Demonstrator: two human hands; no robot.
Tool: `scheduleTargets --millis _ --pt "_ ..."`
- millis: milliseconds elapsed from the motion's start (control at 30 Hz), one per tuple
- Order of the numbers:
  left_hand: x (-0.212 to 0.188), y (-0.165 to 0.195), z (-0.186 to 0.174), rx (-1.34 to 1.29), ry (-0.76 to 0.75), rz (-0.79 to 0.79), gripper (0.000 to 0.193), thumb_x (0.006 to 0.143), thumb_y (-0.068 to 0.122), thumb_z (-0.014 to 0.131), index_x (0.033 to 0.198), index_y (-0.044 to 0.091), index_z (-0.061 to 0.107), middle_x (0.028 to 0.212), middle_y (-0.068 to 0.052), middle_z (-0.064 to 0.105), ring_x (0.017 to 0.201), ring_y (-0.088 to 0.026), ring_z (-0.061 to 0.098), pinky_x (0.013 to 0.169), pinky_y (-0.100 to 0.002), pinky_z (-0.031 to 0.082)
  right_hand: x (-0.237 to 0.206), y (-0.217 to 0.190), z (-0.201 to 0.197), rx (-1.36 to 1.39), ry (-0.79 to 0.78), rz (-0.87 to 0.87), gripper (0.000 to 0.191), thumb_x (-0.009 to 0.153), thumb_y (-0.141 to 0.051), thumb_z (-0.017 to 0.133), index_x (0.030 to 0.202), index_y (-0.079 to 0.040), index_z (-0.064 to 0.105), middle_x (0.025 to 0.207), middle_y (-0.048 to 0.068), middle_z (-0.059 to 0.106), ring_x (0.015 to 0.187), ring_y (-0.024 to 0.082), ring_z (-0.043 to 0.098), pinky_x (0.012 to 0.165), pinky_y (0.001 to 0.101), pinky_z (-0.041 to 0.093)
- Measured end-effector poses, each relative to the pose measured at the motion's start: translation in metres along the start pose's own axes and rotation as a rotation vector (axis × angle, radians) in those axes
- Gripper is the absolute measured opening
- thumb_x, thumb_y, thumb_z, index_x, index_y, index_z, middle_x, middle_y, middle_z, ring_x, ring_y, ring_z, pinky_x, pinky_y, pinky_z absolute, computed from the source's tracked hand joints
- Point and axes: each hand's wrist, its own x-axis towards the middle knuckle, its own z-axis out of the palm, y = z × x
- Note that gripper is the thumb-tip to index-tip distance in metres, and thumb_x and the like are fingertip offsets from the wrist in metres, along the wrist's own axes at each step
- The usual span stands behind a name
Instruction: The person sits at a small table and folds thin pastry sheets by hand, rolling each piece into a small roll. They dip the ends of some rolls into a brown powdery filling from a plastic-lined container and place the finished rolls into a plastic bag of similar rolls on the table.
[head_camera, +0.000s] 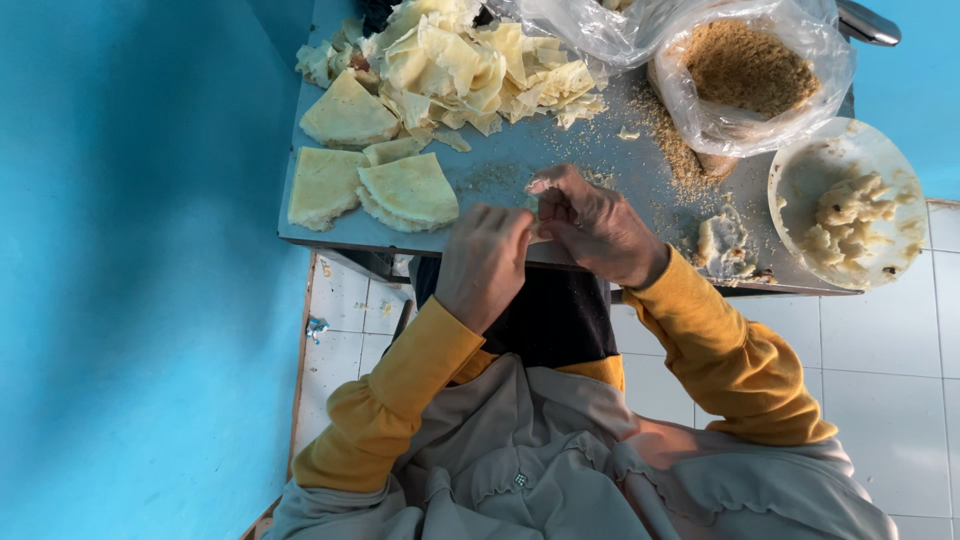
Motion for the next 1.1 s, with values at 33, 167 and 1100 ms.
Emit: scheduleTargets --millis 33,167,1100 --pt "-0.003 0.002 -0.001 0.075 -0.008 0.060 0.014 0.090 0.007 0.067 0.103 0.005 0.067 0.097 -0.007 0.065 0.098 -0.027 0.058 0.086 -0.041 0.050 -0.001 -0.003 0.001 -0.129 0.046 -0.076 0.043 0.090 0.003 0.072 0.129 -0.003 0.054 0.091 0.012 0.063 0.079 0.028 0.064 0.070 0.0374 0.055" --pt "-0.015 0.007 -0.003 0.210 0.065 0.220 0.018 0.097 0.016 0.066 0.105 0.001 0.065 0.098 -0.010 0.060 0.102 -0.028 0.056 0.090 -0.040 0.050 -0.024 -0.017 0.012 -0.485 0.167 -0.241 0.040 0.092 0.004 0.068 0.128 -0.001 0.052 0.101 0.012 0.071 0.093 0.032 0.072 0.076 0.0392 0.060" --pt "0.007 -0.007 0.001 0.201 -0.077 0.141 0.008 0.087 0.014 0.066 0.092 0.007 0.065 0.094 -0.009 0.059 0.097 -0.027 0.058 0.084 -0.039 0.052 -0.020 -0.023 0.013 -0.688 0.260 -0.304 0.035 0.096 0.005 0.066 0.128 0.002 0.051 0.098 0.014 0.069 0.091 0.033 0.071 0.079 0.0391 0.059"
